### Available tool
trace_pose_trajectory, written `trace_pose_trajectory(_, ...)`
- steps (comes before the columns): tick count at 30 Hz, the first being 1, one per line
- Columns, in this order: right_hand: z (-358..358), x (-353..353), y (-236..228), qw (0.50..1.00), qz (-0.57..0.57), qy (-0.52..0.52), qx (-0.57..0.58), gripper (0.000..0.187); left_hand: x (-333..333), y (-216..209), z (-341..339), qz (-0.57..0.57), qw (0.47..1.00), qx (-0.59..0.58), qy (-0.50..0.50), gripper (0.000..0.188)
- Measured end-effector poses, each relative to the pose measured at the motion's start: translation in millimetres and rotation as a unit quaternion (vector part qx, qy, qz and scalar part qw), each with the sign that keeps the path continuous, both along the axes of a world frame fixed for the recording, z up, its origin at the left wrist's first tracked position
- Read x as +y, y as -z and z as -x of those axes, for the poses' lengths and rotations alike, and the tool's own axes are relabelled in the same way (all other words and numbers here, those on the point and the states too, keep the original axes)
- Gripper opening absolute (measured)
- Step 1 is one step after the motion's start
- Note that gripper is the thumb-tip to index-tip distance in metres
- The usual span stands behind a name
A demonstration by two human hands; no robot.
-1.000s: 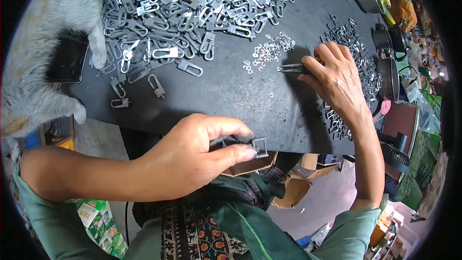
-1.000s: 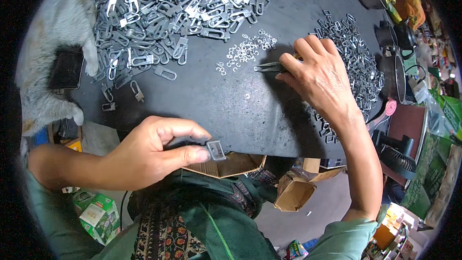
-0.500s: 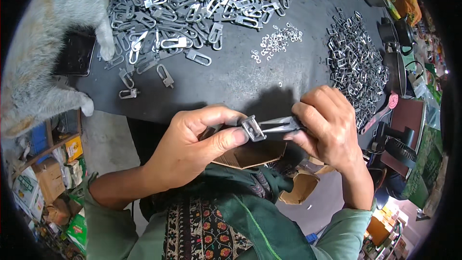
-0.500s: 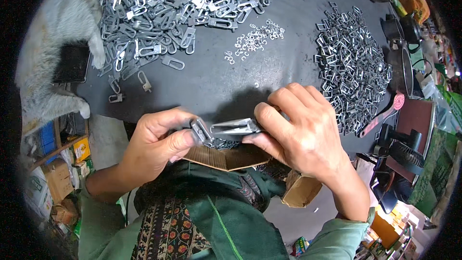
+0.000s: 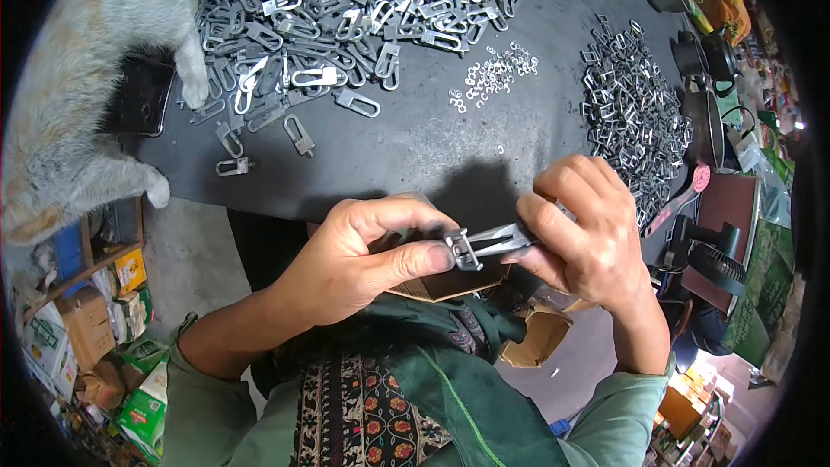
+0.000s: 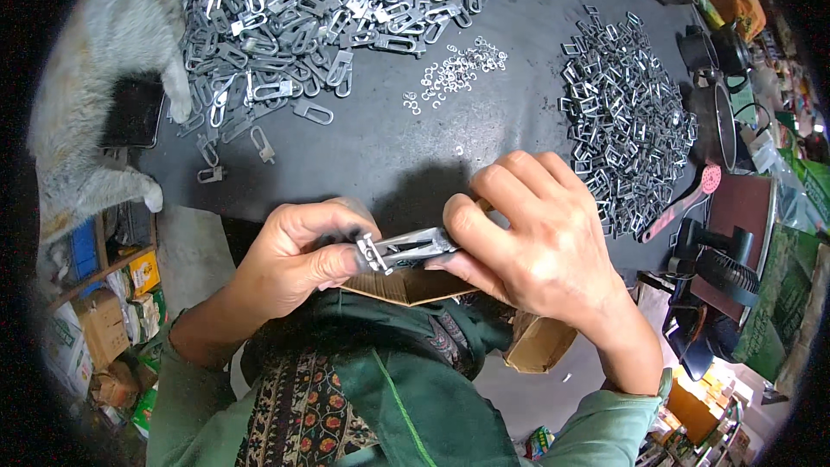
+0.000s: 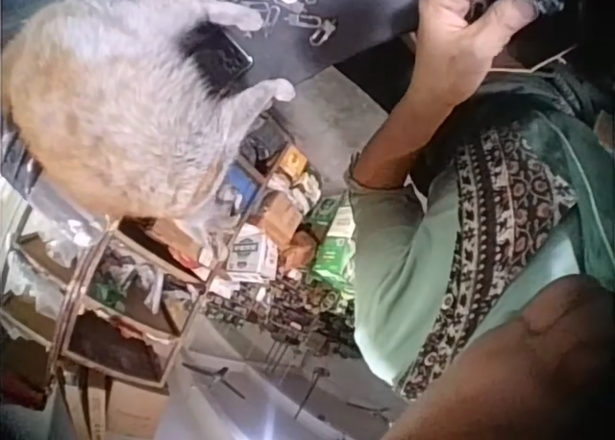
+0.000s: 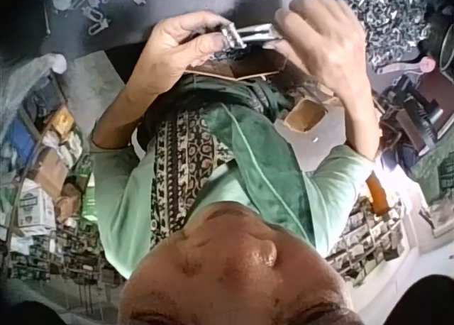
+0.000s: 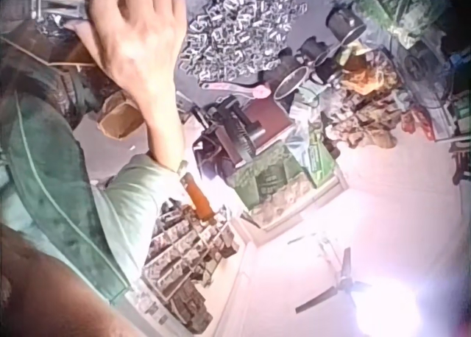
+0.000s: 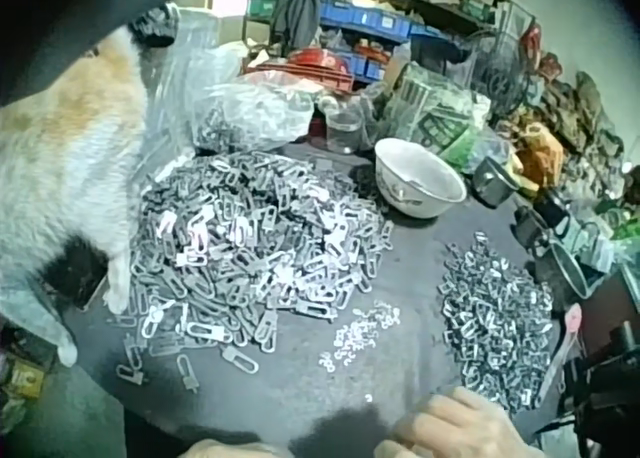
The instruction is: Assembling small metal zipper sliders and pulls using pliers at a manual workstation.
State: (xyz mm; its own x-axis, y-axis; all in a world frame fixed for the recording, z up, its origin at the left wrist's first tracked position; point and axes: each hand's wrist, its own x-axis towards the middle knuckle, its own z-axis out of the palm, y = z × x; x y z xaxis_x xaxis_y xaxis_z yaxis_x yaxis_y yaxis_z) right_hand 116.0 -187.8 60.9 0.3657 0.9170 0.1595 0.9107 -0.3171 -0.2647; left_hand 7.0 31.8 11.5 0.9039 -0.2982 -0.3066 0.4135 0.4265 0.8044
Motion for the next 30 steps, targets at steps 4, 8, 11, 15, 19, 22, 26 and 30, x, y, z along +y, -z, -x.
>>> trace_pose_trajectory(4,6.0,-5.0,-2.1,0.999,0.022,-0.009,-0.049,0.032,-2.7,-3.4,1.4,-0.034,0.999,0.002,0.022,0.015)
trace_pose_trajectory(8,30.3,-24.0,4.3,1.000,0.008,0.027,0.009,0.032,-6.9,-11.9,13.9,-0.127,0.989,0.028,0.066,0.016)
trace_pose_trajectory(11,50.5,-38.5,7.9,0.992,0.031,0.047,0.109,0.035,-21.6,-3.8,33.8,-0.020,0.988,0.125,0.086,0.017)
trace_pose_trajectory(15,19.3,-52.6,20.0,0.987,0.027,0.149,0.048,0.028,-27.9,53.9,53.9,-0.037,0.985,0.170,0.014,0.035)
trace_pose_trajectory(19,-69.8,-86.2,68.2,0.906,-0.017,0.374,-0.197,0.024,-29.0,112.3,75.8,0.089,0.987,0.124,-0.052,0.051)
trace_pose_trajectory(22,-107.1,-163.1,111.6,0.894,0.050,0.365,-0.257,0.037,-64.8,134.9,71.4,0.109,0.980,0.162,-0.043,0.041)
trace_pose_trajectory(26,-123.3,-145.7,115.7,0.896,0.106,0.404,-0.152,0.040,-34.4,61.3,55.7,-0.254,0.955,-0.102,0.114,0.017)
trace_pose_trajectory(30,-124.3,-136.8,111.9,0.894,0.109,0.406,-0.158,0.039,-36.2,18.4,29.6,-0.361,0.839,-0.399,0.078,0.011)
